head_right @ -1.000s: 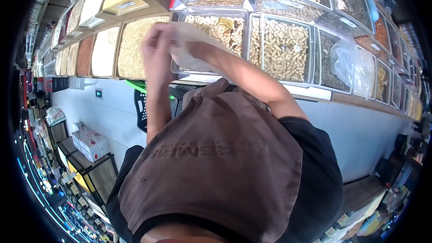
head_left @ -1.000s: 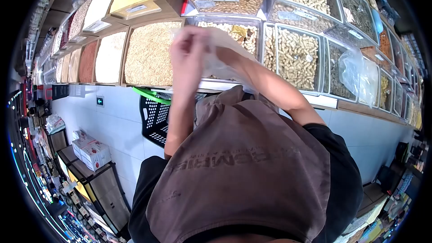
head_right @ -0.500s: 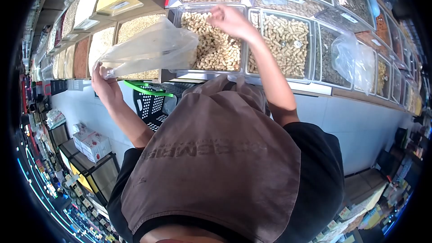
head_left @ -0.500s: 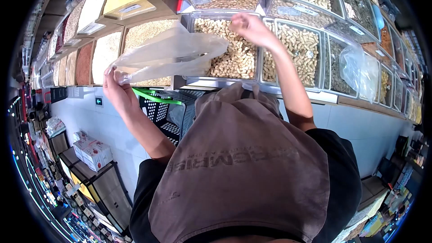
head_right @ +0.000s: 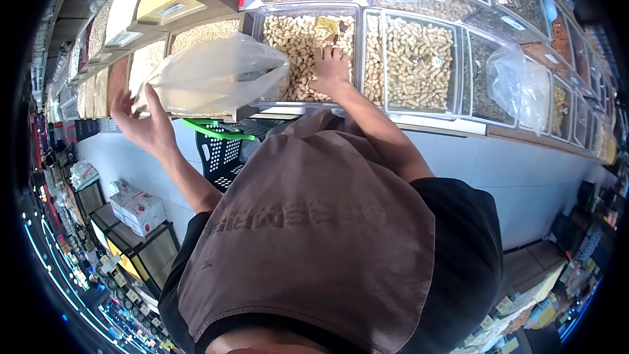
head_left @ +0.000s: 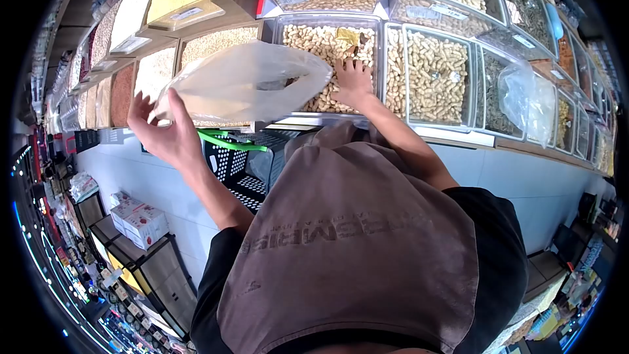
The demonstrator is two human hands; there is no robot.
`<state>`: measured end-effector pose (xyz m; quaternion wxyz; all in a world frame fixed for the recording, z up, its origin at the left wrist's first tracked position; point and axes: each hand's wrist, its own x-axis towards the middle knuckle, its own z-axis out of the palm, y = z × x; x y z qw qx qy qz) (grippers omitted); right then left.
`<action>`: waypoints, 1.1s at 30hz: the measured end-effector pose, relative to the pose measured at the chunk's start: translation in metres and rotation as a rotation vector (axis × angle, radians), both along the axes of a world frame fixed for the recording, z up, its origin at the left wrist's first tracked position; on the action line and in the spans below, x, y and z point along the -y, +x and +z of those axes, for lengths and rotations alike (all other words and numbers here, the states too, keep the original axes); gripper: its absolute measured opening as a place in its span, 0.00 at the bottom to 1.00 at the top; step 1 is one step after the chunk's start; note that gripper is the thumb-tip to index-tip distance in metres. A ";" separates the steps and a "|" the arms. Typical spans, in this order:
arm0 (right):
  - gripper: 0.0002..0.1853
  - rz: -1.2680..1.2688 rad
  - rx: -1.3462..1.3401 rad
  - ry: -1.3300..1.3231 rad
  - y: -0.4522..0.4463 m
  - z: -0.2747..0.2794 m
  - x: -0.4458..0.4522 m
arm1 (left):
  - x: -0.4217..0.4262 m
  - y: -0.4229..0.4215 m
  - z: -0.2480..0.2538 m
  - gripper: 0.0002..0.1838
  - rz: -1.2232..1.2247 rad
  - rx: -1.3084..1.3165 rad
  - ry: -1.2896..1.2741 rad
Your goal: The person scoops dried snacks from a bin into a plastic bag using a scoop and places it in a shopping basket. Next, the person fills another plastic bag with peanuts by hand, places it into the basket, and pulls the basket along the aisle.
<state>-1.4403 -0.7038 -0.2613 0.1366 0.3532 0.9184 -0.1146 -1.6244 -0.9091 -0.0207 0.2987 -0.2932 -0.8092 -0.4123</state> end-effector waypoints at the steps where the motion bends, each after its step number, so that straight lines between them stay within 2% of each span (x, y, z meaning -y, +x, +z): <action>1: 0.46 0.000 -0.068 -0.008 -0.002 -0.007 -0.001 | -0.005 0.008 0.011 0.21 0.004 0.002 0.003; 3: 0.43 0.010 -0.139 -0.016 -0.007 -0.016 -0.005 | -0.010 0.027 0.029 0.18 -0.191 -0.321 -0.290; 5: 0.37 0.037 -0.141 -0.013 -0.012 -0.018 -0.010 | -0.015 0.051 0.023 0.18 -0.564 -0.184 -0.391; 7: 0.36 0.078 -0.209 0.035 -0.008 -0.029 -0.013 | -0.032 0.075 0.021 0.21 -0.827 -0.118 -0.599; 9: 0.35 -0.042 -0.225 -0.122 -0.015 -0.038 -0.021 | -0.043 0.082 0.006 0.20 -0.888 -0.068 -0.723; 11: 0.33 -0.056 -0.219 -0.167 -0.017 -0.067 -0.032 | -0.035 0.081 -0.018 0.18 -0.903 0.011 -0.829; 12: 0.32 -0.068 -0.205 -0.205 -0.017 -0.053 -0.034 | -0.031 0.081 -0.027 0.16 -0.914 0.085 -0.932; 13: 0.31 -0.070 -0.194 -0.239 -0.017 -0.034 -0.032 | -0.029 0.080 -0.032 0.16 -0.911 0.089 -0.933; 15: 0.28 -0.090 -0.202 -0.312 -0.021 -0.014 -0.035 | -0.027 0.078 -0.038 0.11 -0.997 0.279 -1.008; 16: 0.25 -0.141 -0.281 -0.432 -0.023 -0.030 -0.038 | -0.026 0.080 -0.027 0.10 -1.045 0.380 -1.013; 17: 0.25 -0.141 -0.279 -0.434 -0.019 -0.044 -0.043 | -0.025 0.081 -0.022 0.10 -1.045 0.382 -1.014; 19: 0.23 -0.307 -0.314 -0.806 -0.018 -0.027 -0.050 | -0.024 0.083 -0.016 0.11 -1.159 0.550 -0.947; 20: 0.21 -0.385 -0.368 -0.884 -0.015 -0.016 -0.047 | -0.022 0.083 -0.017 0.10 -1.229 0.571 -0.852; 21: 0.21 -0.383 -0.367 -0.885 -0.016 -0.017 -0.047 | -0.020 0.084 -0.013 0.10 -1.227 0.572 -0.852; 23: 0.19 -0.506 -0.441 -1.130 -0.014 -0.018 -0.048 | -0.020 0.086 0.000 0.13 -1.222 0.645 -0.761; 24: 0.18 -0.458 -0.533 -1.268 -0.009 -0.017 -0.050 | -0.020 0.087 0.006 0.14 -1.199 0.661 -0.701; 25: 0.18 -0.467 -0.535 -1.266 -0.007 -0.012 -0.051 | -0.019 0.088 0.015 0.14 -1.207 0.662 -0.703; 27: 0.17 -0.593 -0.530 -1.246 -0.006 0.001 -0.052 | -0.017 0.087 0.035 0.16 -0.934 0.311 -0.479; 30: 0.14 -0.595 -0.615 -1.284 0.000 0.026 -0.055 | -0.018 0.077 0.059 0.28 -0.736 0.212 -0.569; 31: 0.13 -0.594 -0.656 -1.303 0.002 0.030 -0.056 | -0.018 0.074 0.058 0.28 -0.735 0.209 -0.570; 32: 0.13 -0.559 -0.701 -1.258 0.001 0.016 -0.063 | -0.018 0.071 0.055 0.30 -0.701 0.222 -0.699; 33: 0.13 -0.566 -0.755 -1.390 0.004 0.043 -0.060 | -0.016 0.069 0.051 0.32 -0.665 0.235 -0.829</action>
